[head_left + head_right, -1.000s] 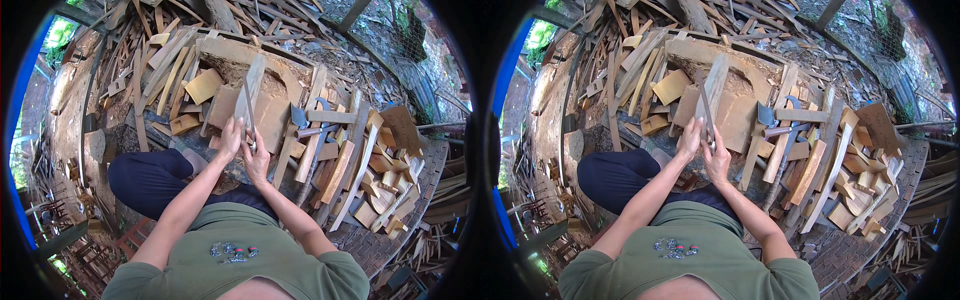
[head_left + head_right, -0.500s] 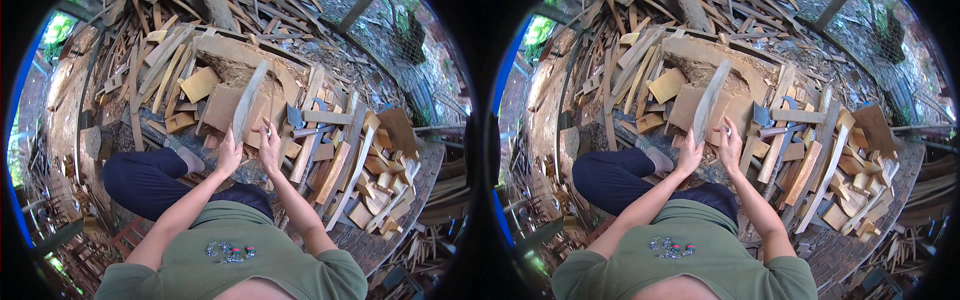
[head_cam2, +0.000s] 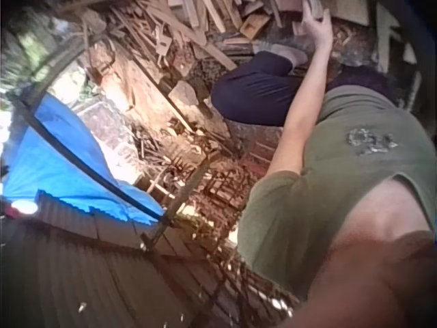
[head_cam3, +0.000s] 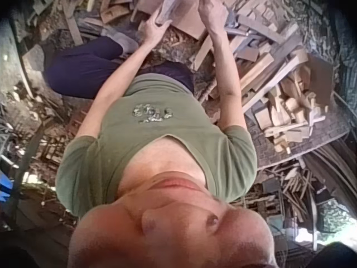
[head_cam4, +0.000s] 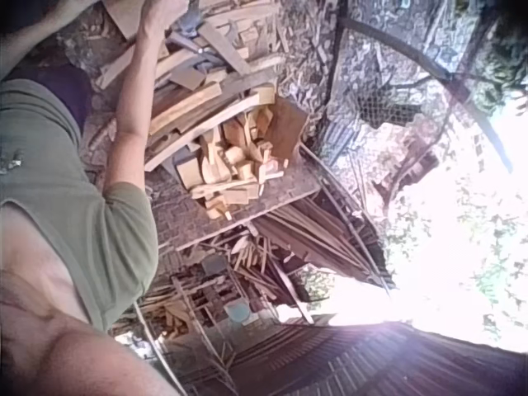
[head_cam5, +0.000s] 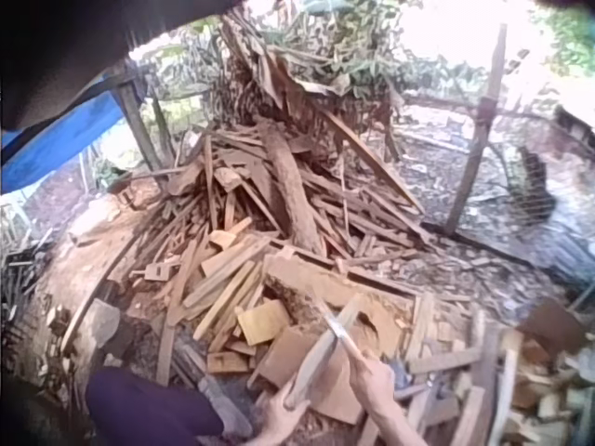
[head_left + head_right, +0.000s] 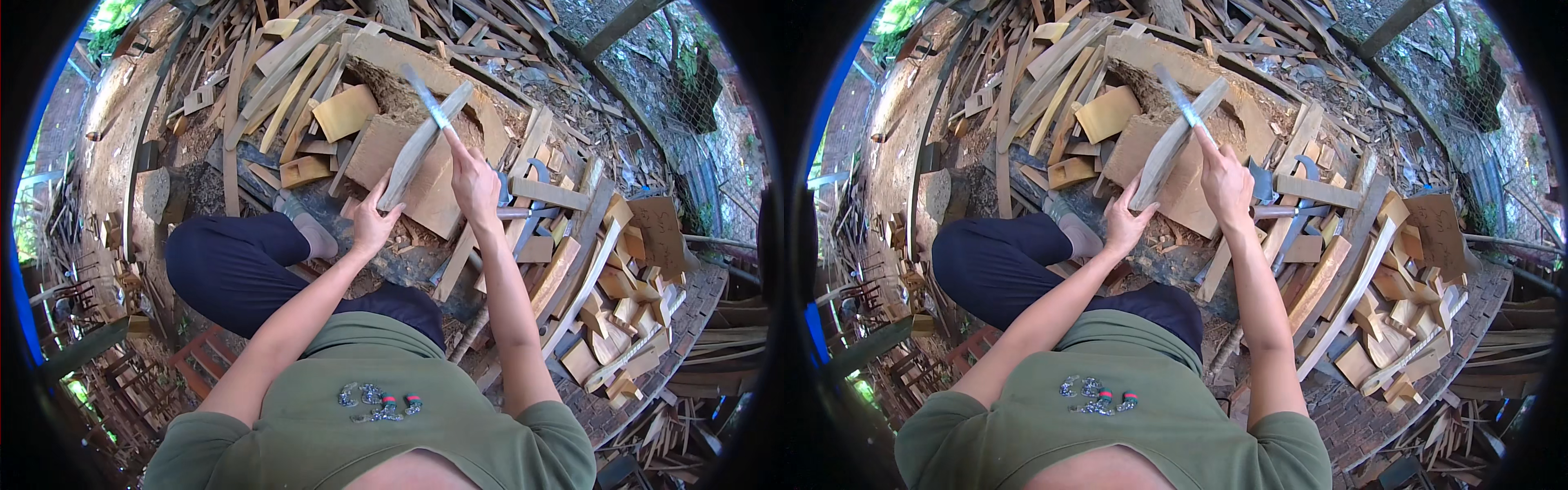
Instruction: Shaping and scraping a piece of wood with a metal scraper and sandpaper.
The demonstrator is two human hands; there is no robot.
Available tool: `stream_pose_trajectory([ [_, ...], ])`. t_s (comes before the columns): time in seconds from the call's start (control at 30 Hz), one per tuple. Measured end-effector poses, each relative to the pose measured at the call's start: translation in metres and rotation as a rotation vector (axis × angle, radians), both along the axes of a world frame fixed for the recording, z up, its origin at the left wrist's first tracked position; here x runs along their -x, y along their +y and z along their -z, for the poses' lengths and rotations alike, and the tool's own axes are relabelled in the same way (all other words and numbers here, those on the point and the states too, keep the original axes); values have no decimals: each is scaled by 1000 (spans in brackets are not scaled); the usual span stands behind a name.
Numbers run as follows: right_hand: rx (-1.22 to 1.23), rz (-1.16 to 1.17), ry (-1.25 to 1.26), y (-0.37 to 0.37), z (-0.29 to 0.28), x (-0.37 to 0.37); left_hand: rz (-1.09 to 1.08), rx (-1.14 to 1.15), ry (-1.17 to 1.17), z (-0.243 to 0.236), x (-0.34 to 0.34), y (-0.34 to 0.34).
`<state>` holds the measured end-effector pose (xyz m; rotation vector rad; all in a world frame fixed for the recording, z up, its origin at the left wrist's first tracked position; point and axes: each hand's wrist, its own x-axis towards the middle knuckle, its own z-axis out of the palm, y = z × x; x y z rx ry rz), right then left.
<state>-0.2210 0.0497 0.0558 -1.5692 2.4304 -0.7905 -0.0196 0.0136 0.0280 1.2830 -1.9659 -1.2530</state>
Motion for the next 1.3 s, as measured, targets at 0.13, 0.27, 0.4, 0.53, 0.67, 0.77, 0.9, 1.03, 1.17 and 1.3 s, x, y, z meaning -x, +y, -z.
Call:
stream_pose_trajectory([
  [0.13,-122,-147,113,5,8,-31,-54,-39,74,16,-1,2],
  [0.27,-64,-318,131,23,0,-57,-62,-56,69,22,-4,2],
  [0.4,-95,-136,174,-13,0,-6,-85,-62,78,10,1,4],
  [0.53,49,11,28,-39,21,20,-71,-71,113,13,7,5],
  [0.67,-118,-185,-13,10,10,-49,-72,-58,127,22,5,5],
  [0.77,-106,-221,22,13,0,-47,-71,-46,109,13,3,4],
  [0.9,-7,43,97,-52,18,30,-61,-72,113,9,4,5],
  [1.03,-34,3,91,-41,38,2,-53,-65,131,20,4,6],
  [1.17,-58,-238,97,-10,4,-42,-58,-55,109,22,0,1],
  [1.3,-119,-206,89,-33,-17,-17,-54,-128,158,8,7,1],
])
